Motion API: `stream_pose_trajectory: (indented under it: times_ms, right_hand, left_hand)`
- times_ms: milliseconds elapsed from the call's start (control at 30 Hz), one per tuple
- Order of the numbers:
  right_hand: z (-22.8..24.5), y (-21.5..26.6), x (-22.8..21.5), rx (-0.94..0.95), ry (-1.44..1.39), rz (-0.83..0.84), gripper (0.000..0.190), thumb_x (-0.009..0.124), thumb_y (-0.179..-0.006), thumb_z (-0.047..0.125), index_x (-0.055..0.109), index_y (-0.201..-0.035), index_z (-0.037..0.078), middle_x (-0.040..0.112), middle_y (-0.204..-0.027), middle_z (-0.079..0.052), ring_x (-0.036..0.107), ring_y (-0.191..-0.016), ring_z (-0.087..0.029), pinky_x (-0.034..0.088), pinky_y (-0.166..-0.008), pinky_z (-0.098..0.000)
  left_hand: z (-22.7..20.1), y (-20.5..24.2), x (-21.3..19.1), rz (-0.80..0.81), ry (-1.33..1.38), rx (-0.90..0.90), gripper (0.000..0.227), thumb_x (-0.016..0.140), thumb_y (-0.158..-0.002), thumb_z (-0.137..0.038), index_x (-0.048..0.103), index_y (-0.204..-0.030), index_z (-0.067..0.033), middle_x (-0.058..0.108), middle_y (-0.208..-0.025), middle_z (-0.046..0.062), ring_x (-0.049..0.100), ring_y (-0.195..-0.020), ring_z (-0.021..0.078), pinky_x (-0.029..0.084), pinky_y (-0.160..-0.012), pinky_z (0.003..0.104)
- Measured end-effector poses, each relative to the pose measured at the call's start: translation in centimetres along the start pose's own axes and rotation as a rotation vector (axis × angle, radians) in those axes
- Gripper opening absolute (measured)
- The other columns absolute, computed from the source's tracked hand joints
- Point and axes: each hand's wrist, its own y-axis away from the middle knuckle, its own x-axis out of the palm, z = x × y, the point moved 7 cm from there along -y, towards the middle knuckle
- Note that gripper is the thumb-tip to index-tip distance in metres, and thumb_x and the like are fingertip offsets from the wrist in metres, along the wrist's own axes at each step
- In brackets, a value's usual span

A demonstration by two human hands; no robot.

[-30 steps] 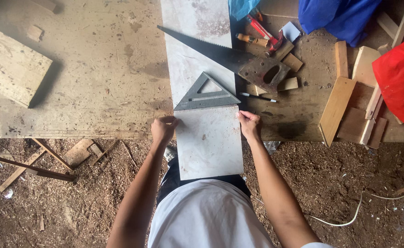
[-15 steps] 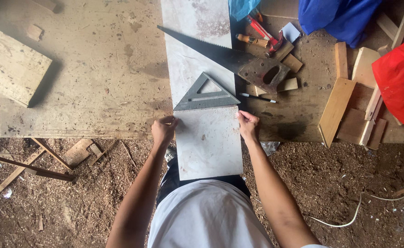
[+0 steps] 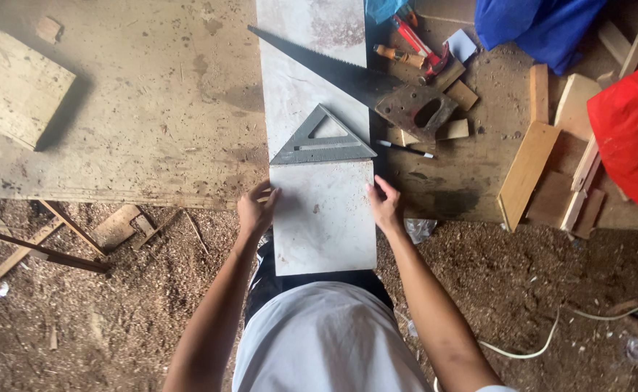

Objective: The person uses a set square and a marker to draw straight lines on a rectangular white board placed on a workbench. They repeatedly reposition the set square to mark multiple lines across the board's surface.

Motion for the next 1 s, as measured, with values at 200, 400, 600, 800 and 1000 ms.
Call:
stream_pose_trajectory:
  times_ms: [200,400,600,800,1000]
  right_hand:
    - [4.7,3.8,0.4,-0.242,0.143,0.214,0.101,0.066,-0.089,0.045,0.012,-0.163,0.000,0.042,-0.156,-0.029,0.046,-0.143,-0.038,0.039,-0.118,-0.0483]
    - [6.2,8.8,1.1,-0.392,0.152,0.271,0.135,0.080,-0.078,0.054,-0.007,-0.164,-0.003,0.002,-0.170,-0.036,0.011,-0.160,-0.045,0.019,-0.128,-0.0543]
    - [6.2,14.2,1.0,-0.360,0.492,0.285,0.163,0.092,-0.049,0.068,-0.008,-0.158,-0.001,-0.009,-0.160,-0.043,0.008,-0.153,-0.050,0.021,-0.123,-0.0568]
    - [7.0,16.6,2.1,-0.377,0.476,0.206,0.158,0.099,-0.049,0.040,-0.006,-0.162,0.006,-0.016,-0.164,-0.038,0.005,-0.156,-0.049,0.025,-0.126,-0.0557]
    - [5.5,16.0,2.3,-0.404,0.498,0.165,0.153,0.102,-0.053,0.030,-0.004,-0.161,0.009,-0.013,-0.163,-0.035,0.006,-0.154,-0.049,0.025,-0.123,-0.0576]
  left_hand:
    - [-3.3,4.7,-0.8,-0.040,-0.098,0.170,0.063,0.077,-0.089,-0.026,0.054,-0.145,-0.0052,0.073,-0.121,0.016,0.078,-0.095,0.0276,0.064,-0.080,0.037]
    - [-3.0,8.0,0.3,0.086,-0.121,-0.109,0.086,0.070,-0.089,-0.033,0.034,-0.164,-0.0095,0.074,-0.118,0.018,0.075,-0.100,0.0317,0.066,-0.085,0.037]
    - [-4.3,12.4,1.7,0.283,-0.478,0.147,0.160,0.098,-0.051,-0.060,-0.006,-0.156,0.0014,0.004,-0.166,0.032,0.019,-0.149,0.0428,0.025,-0.120,0.051]
    - [-3.3,15.7,2.4,0.235,-0.598,0.329,0.156,0.097,-0.053,-0.053,-0.004,-0.156,0.0053,-0.003,-0.160,0.040,0.017,-0.151,0.0495,0.030,-0.123,0.051]
    - [-2.0,15.6,3.2,0.146,-0.539,0.435,0.150,0.096,-0.060,-0.050,-0.002,-0.153,0.0144,0.000,-0.156,0.046,0.018,-0.149,0.0526,0.031,-0.122,0.047]
